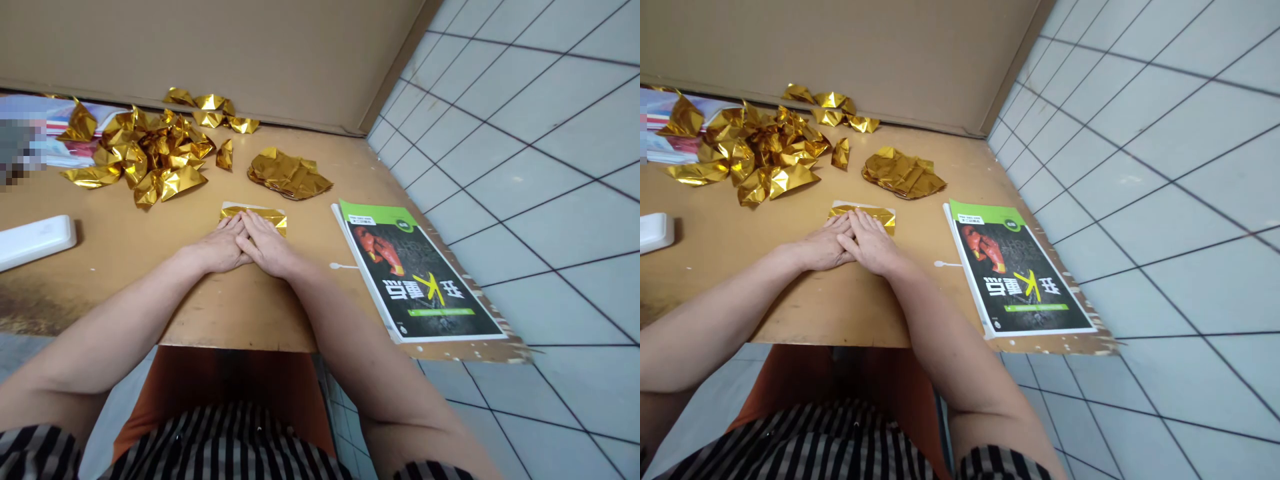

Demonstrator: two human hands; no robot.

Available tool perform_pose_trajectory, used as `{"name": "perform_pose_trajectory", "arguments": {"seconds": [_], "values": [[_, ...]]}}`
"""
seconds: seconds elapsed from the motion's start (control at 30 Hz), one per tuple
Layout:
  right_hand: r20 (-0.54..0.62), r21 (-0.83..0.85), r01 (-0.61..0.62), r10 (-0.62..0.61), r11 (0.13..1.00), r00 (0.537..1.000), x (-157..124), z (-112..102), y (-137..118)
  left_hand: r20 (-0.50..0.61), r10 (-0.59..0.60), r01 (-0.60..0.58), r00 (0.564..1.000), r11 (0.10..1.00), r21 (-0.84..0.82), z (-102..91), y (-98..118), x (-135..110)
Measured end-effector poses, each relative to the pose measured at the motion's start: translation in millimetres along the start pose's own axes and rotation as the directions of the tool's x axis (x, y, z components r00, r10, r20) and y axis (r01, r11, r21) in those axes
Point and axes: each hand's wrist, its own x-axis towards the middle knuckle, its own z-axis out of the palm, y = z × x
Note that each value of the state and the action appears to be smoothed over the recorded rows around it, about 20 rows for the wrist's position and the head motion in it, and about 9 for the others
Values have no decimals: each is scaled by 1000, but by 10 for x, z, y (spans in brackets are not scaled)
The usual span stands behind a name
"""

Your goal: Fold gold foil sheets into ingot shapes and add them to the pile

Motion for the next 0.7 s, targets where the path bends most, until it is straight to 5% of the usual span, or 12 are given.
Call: {"name": "perform_pose_trajectory", "arguments": {"seconds": [0.53,0.7], "values": [[81,-114,-166,176,979,981,-103,-94,295,-16,-82,82,997,996,25,-16,-68,-21],[108,-121,-176,189,977,976,-103,-116,254,-22,52,-52,998,999,-1,30,-7,12]]}}
